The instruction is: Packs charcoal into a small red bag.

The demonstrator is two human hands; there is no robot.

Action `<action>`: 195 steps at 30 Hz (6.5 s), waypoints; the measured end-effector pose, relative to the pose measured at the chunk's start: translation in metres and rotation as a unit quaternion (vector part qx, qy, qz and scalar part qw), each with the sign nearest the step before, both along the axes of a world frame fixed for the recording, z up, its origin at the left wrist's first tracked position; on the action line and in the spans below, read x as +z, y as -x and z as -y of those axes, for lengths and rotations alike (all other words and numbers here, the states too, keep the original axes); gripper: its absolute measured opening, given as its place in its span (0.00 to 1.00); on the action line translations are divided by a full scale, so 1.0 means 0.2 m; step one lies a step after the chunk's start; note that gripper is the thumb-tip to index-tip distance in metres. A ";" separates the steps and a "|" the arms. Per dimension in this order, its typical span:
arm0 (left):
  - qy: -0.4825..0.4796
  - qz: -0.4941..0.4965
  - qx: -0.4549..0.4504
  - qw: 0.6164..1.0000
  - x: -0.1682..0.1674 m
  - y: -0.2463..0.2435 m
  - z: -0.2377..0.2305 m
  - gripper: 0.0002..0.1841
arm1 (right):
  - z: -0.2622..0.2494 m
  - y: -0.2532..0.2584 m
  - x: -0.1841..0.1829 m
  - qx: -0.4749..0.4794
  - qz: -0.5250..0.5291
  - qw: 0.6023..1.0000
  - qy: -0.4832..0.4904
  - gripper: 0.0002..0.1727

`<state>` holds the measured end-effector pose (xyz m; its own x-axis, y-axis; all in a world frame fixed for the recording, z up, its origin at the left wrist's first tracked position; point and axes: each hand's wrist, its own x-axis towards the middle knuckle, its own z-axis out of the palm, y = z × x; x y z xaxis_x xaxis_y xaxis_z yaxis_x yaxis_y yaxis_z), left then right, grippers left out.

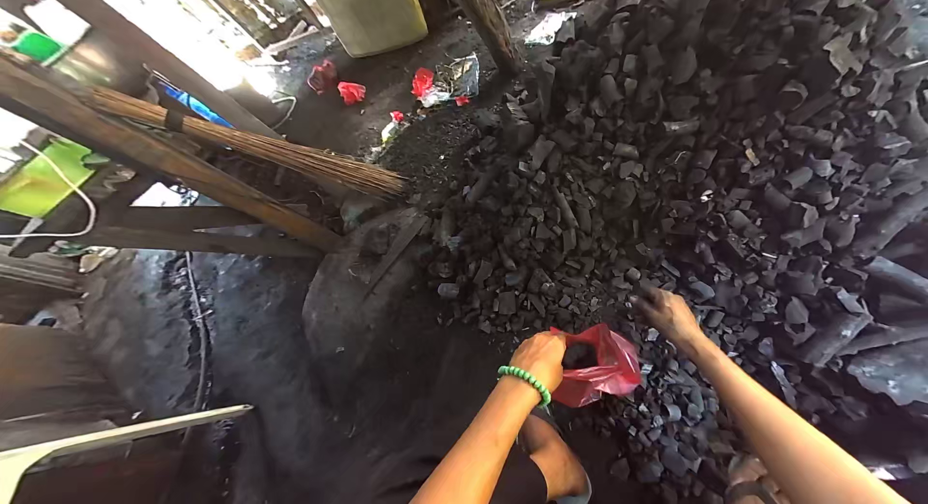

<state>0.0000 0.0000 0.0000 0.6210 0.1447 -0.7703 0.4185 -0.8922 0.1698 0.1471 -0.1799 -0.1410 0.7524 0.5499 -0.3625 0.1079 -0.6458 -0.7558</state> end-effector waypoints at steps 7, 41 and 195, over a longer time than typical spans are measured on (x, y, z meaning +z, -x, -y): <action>0.072 0.015 0.079 0.994 0.14 -0.04 -0.04 0.19 | 0.06 0.00 -0.33 0.195 0.031 0.937 0.288 0.59; 0.409 0.233 0.438 0.766 0.02 0.00 0.11 0.44 | -0.11 0.37 0.14 -0.401 -0.301 0.664 -0.555 0.13; 0.362 0.489 0.496 0.620 0.51 0.05 -0.08 0.27 | 0.02 0.75 -0.52 0.470 0.134 0.870 0.069 0.36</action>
